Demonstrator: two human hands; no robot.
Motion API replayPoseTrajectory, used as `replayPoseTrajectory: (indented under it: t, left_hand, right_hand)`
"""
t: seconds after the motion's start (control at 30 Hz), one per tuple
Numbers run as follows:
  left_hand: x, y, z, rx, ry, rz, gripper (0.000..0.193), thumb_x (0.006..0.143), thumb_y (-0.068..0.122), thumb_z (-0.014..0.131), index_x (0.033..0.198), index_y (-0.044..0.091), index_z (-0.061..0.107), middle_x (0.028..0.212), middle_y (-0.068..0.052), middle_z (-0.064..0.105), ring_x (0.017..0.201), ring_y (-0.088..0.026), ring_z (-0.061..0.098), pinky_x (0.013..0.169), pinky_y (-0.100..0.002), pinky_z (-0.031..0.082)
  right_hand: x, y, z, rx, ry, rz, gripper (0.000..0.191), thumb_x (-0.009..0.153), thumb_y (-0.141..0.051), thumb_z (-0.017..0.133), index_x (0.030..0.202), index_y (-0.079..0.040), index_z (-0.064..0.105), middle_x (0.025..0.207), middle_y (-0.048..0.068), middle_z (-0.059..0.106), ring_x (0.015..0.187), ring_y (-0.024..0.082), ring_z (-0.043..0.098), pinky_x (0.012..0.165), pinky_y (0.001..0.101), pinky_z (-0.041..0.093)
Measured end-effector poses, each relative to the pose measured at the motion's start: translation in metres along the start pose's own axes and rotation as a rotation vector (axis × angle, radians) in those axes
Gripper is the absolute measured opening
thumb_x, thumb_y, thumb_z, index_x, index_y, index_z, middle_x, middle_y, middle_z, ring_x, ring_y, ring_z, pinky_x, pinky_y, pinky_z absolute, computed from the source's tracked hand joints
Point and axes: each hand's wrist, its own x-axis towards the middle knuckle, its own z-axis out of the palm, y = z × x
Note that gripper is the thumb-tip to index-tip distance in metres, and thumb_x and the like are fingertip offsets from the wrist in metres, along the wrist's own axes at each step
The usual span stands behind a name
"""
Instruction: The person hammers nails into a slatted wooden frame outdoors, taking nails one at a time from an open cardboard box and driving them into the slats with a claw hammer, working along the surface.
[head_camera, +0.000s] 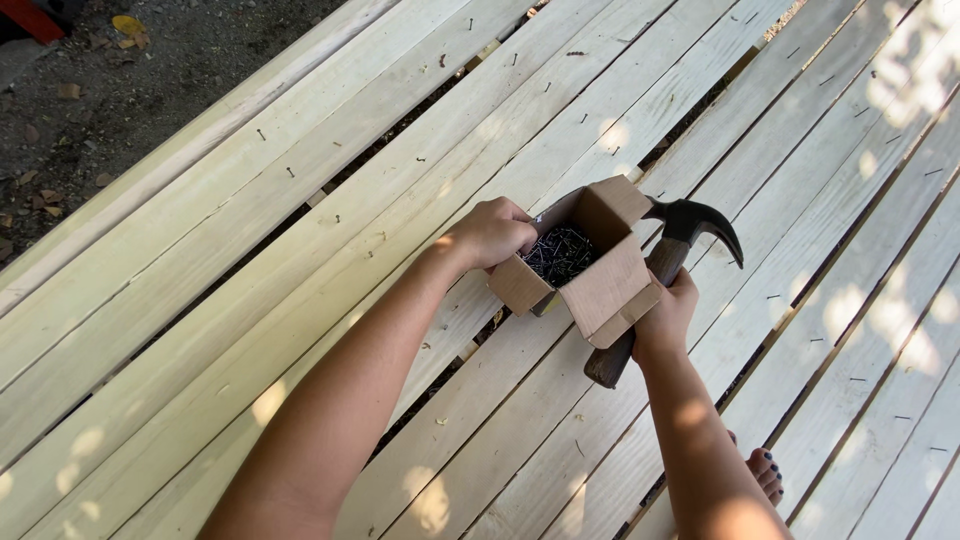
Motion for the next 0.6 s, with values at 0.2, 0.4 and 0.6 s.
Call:
replayPoseTrajectory:
  t: [0.2, 0.4, 0.6]
  left_hand:
    - [-0.045, -0.021, 0.013, -0.106, 0.053, -0.06, 0.018, 0.072, 0.017, 0.062, 0.077, 0.002, 0.071, 0.078, -0.01, 0.074, 0.067, -0.02, 0.071, 0.059, -0.037, 0.063]
    - [-0.121, 0.029, 0.034, 0.159, 0.391, 0.217, 0.057, 0.069, 0.044, 0.095, 0.1, 0.003, 0.072, 0.09, -0.017, 0.075, 0.083, -0.027, 0.073, 0.077, -0.037, 0.057]
    - [-0.134, 0.105, 0.073, 0.591, 0.397, 0.396, 0.012, 0.083, 0.013, 0.076, 0.092, 0.005, 0.079, 0.095, -0.017, 0.077, 0.09, -0.035, 0.074, 0.079, -0.043, 0.058]
  right_hand:
    - [-0.043, -0.042, -0.009, -0.085, -0.046, -0.013, 0.021, 0.09, -0.007, 0.07, 0.104, 0.004, 0.061, 0.086, 0.009, 0.066, 0.072, 0.015, 0.062, 0.063, 0.0326, 0.052]
    - [-0.112, -0.101, -0.075, 0.0, -0.065, 0.132, 0.019, 0.085, -0.004, 0.067, 0.096, -0.002, 0.052, 0.073, 0.009, 0.057, 0.052, 0.019, 0.054, 0.047, 0.0364, 0.047]
    - [-0.152, -0.132, -0.103, 0.062, -0.112, 0.151, 0.02, 0.086, -0.004, 0.067, 0.097, 0.001, 0.051, 0.071, 0.01, 0.056, 0.05, 0.018, 0.055, 0.046, 0.0361, 0.047]
